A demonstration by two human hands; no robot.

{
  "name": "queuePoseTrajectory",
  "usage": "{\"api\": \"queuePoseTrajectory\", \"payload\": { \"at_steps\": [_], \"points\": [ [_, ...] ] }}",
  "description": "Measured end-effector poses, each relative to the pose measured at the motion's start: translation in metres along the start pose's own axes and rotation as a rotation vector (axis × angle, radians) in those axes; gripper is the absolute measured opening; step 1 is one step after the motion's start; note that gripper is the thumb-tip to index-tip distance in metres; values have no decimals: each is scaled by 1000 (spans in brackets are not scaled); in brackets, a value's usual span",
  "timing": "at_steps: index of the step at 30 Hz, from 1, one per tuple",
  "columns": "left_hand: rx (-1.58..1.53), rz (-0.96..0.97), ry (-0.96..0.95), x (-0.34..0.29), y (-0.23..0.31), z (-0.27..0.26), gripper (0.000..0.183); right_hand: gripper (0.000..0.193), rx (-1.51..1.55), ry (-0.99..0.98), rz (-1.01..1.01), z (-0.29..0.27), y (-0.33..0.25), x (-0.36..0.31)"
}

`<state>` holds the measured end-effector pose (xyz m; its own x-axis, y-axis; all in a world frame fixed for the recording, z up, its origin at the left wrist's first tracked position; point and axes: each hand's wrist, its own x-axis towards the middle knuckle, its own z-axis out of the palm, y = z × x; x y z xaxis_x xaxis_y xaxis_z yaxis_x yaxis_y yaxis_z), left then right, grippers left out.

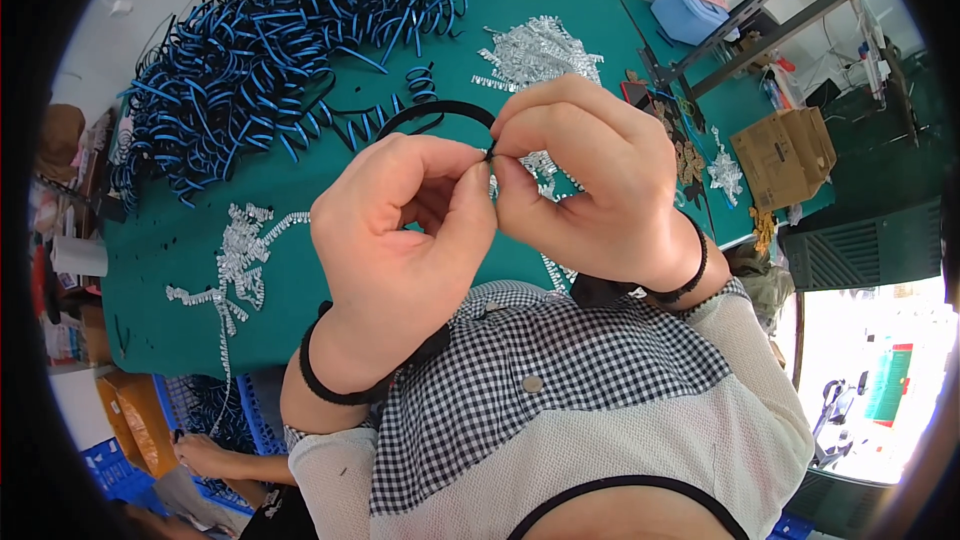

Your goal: Attaching decorative rhinestone strips to black shoe components.

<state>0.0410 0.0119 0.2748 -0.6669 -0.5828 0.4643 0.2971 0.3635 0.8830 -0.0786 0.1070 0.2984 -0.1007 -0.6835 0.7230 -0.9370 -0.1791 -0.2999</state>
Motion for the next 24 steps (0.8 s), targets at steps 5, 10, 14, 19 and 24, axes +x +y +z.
{"api": "queuePoseTrajectory", "payload": {
  "at_steps": [5,10,14,19,24],
  "points": [
    [-273,-291,19,2,1,-7,6,12,287,23,158,-4,12,-2],
    [-519,-341,5,4,-12,-32,6,3,611,12,571,-10,31,-12],
    [-714,-304,33,4,-18,-43,8,9,705,105,746,-15,63,-29],
    [-776,-189,25,3,-28,-61,11,12,773,142,839,-10,112,-55],
    [-903,-244,-79,4,-35,-55,10,12,751,5,1006,6,129,-67]
  ]
}}
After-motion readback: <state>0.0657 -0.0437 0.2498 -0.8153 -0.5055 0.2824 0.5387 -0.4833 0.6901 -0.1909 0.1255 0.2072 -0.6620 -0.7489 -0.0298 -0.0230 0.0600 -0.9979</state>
